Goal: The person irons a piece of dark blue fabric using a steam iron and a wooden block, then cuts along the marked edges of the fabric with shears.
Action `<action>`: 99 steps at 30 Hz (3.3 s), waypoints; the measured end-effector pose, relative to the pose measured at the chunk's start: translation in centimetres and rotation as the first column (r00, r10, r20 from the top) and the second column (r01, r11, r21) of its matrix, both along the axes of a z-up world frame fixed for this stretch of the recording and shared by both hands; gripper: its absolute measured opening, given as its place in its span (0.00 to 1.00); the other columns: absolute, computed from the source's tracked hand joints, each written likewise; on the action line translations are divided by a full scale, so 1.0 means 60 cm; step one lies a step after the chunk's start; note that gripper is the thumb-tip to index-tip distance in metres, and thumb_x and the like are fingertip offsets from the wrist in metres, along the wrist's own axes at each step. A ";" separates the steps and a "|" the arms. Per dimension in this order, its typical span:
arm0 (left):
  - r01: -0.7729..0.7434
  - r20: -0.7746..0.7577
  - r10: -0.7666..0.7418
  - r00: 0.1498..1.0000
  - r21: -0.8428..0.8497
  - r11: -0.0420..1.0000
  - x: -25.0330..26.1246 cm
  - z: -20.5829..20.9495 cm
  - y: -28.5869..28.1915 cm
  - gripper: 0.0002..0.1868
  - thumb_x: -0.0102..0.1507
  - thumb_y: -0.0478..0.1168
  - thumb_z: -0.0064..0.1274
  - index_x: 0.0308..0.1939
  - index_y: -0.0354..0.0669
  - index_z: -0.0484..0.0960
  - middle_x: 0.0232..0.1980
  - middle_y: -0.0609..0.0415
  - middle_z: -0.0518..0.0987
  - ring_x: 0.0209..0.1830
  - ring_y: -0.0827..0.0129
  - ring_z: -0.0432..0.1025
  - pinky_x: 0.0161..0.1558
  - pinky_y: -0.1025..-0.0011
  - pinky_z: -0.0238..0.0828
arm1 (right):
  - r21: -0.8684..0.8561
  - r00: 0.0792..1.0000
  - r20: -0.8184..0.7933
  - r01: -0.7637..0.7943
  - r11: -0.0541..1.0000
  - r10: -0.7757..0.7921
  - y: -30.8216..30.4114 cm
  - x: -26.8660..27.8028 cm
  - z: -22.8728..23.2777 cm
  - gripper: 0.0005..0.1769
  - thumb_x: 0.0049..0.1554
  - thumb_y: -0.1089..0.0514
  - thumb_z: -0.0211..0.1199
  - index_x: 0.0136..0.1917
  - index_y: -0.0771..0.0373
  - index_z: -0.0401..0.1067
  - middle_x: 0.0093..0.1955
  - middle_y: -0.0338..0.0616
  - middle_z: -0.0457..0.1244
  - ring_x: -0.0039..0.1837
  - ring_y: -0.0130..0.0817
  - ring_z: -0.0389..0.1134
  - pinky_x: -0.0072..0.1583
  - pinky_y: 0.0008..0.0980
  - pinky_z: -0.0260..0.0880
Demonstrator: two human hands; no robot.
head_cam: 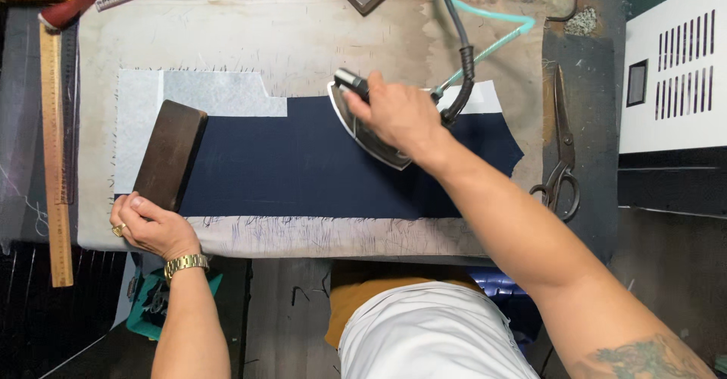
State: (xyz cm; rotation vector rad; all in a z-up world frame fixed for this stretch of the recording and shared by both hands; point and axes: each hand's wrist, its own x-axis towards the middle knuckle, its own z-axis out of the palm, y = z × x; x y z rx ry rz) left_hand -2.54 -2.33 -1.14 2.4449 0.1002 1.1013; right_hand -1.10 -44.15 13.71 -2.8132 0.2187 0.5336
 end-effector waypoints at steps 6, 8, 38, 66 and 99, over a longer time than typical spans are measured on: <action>0.010 0.020 -0.010 1.000 0.017 1.000 -0.001 0.001 -0.001 0.18 0.76 0.35 0.39 0.43 0.23 0.81 0.49 0.35 0.82 0.50 0.42 0.73 0.50 0.51 0.67 | -0.115 0.992 0.124 0.029 0.993 -0.014 -0.096 0.053 -0.022 0.34 0.71 0.29 0.41 0.53 0.65 0.64 0.39 0.59 0.67 0.41 0.66 0.70 0.40 0.60 0.67; 0.007 0.015 -0.008 1.000 0.013 1.000 -0.001 0.004 -0.002 0.17 0.75 0.35 0.39 0.43 0.23 0.81 0.49 0.35 0.82 0.49 0.42 0.73 0.50 0.51 0.67 | -0.075 0.996 0.083 0.051 0.996 -0.045 -0.107 0.056 -0.005 0.35 0.70 0.29 0.44 0.55 0.66 0.65 0.45 0.64 0.68 0.48 0.71 0.70 0.47 0.65 0.67; 0.034 0.034 -0.036 0.999 0.080 0.996 -0.001 -0.024 0.021 0.17 0.79 0.36 0.41 0.43 0.26 0.81 0.46 0.33 0.83 0.43 0.38 0.76 0.46 0.50 0.68 | -0.082 0.939 -0.061 0.333 0.939 -0.338 -0.239 -0.110 0.010 0.34 0.72 0.31 0.35 0.58 0.64 0.62 0.37 0.46 0.64 0.33 0.43 0.70 0.30 0.40 0.73; 0.051 0.014 -0.052 0.999 0.108 0.993 -0.004 -0.028 0.027 0.16 0.79 0.32 0.41 0.46 0.22 0.82 0.46 0.31 0.81 0.45 0.39 0.74 0.49 0.50 0.68 | -0.112 0.962 -0.157 0.209 0.971 -0.225 -0.233 -0.264 0.019 0.33 0.67 0.27 0.38 0.51 0.58 0.63 0.37 0.43 0.65 0.35 0.47 0.69 0.37 0.48 0.72; 0.015 0.017 -0.017 1.000 0.102 0.995 0.000 -0.038 0.028 0.15 0.78 0.33 0.42 0.46 0.26 0.83 0.46 0.35 0.83 0.43 0.39 0.75 0.47 0.51 0.67 | 0.206 0.975 -0.176 0.174 0.963 -0.139 -0.164 -0.278 0.026 0.30 0.58 0.27 0.56 0.52 0.54 0.74 0.44 0.48 0.71 0.46 0.53 0.71 0.48 0.48 0.67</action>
